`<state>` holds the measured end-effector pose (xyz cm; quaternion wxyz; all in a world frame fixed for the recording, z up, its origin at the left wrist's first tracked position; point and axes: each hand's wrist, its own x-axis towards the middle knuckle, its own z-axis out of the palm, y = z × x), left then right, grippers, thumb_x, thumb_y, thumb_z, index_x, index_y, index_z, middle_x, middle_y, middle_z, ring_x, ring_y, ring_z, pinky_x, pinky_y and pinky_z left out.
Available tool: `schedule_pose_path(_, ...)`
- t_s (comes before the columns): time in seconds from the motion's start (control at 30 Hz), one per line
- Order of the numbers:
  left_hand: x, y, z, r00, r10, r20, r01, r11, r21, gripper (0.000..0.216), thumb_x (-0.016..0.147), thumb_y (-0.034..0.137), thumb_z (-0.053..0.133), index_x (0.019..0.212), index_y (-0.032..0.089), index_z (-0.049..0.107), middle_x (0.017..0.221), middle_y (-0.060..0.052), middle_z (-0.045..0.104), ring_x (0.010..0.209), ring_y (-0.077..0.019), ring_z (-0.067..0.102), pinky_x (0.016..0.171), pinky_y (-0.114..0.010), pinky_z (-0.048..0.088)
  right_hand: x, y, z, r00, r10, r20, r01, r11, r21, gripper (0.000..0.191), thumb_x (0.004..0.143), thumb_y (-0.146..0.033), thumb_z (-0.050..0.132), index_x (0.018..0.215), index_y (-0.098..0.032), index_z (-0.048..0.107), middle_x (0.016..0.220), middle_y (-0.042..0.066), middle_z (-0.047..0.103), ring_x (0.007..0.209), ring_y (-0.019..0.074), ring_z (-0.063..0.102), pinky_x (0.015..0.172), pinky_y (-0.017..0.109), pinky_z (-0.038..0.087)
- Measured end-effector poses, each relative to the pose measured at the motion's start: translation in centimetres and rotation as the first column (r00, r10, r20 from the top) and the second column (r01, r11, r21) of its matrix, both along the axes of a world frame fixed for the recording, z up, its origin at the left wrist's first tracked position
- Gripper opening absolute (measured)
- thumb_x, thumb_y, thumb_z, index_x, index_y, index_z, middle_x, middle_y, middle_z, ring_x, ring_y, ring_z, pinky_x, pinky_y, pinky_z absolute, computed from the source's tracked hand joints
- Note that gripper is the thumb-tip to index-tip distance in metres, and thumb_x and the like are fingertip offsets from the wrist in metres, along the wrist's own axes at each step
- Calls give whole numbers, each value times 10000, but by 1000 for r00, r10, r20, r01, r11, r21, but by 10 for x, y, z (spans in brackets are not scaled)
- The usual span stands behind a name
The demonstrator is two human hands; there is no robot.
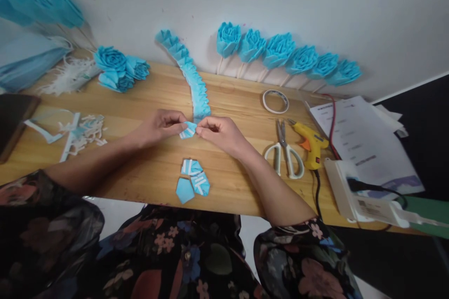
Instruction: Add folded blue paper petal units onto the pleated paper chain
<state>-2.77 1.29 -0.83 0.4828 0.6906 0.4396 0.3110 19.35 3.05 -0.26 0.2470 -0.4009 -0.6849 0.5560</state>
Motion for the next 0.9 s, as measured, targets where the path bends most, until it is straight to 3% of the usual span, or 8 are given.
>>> schedule_pose_path(0.17,1,1,0,1000,12,-26,-9,996,90,328,906,438,577,762,145,618,683,-14,605,643,-126,538,619,-254,406,-2,-1,-3,1000,3,-18,-3,1000,-1,264,823,-429,662,773,-170,674,704,-1,623,648,115,508,645,281,364)
schedule_pose_path(0.23,2,2,2,998,60,-17,-56,981,188,278,910,409,590,833,146,637,730,-23,634,651,-130,550,618,-258,414,-2,-1,-3,999,-27,-38,28,1000,14,261,822,-428,666,764,-173,676,712,4,636,657,118,520,661,285,378)
schedule_pose_path(0.3,3,1,8,981,193,-20,-171,909,381,206,903,352,614,874,150,639,762,-28,642,662,-133,548,624,-263,415,-2,0,-2,994,-82,-69,84,996,31,260,816,-431,677,758,-177,681,729,10,654,664,119,527,668,284,388)
schedule_pose_path(0.37,4,-2,17,948,310,-69,-210,775,596,149,900,293,626,839,158,632,753,-28,631,685,-141,547,652,-276,412,-3,1,-2,983,-148,-105,153,988,36,259,809,-434,683,753,-182,683,734,10,662,659,118,526,661,279,392)
schedule_pose_path(0.47,9,-7,27,924,313,-221,-43,657,752,156,923,261,606,799,170,635,736,-29,628,730,-161,566,699,-297,412,-4,1,-1,964,-224,-146,230,973,24,263,796,-442,688,744,-184,678,694,-2,641,629,116,510,637,275,387)
schedule_pose_path(0.57,16,-6,25,905,297,-305,43,648,761,153,937,252,583,828,174,659,740,-31,638,748,-175,579,704,-300,415,-5,-1,1,952,-254,-170,262,965,28,277,783,-455,699,735,-183,674,664,-11,620,618,114,499,630,271,387)
schedule_pose_path(0.77,21,-4,5,902,343,-261,-55,693,719,125,925,265,595,894,182,684,743,-22,640,725,-167,578,687,-290,405,-5,-2,1,959,-245,-143,259,962,90,254,781,-431,699,766,-177,688,690,-4,638,642,120,523,642,270,408)
schedule_pose_path(0.9,20,-8,2,903,338,-265,-55,703,710,140,925,289,599,938,187,694,734,-17,638,722,-164,578,687,-286,405,-6,-4,0,965,-242,-98,255,955,153,219,798,-400,675,784,-181,686,690,-4,640,648,127,539,649,275,431)
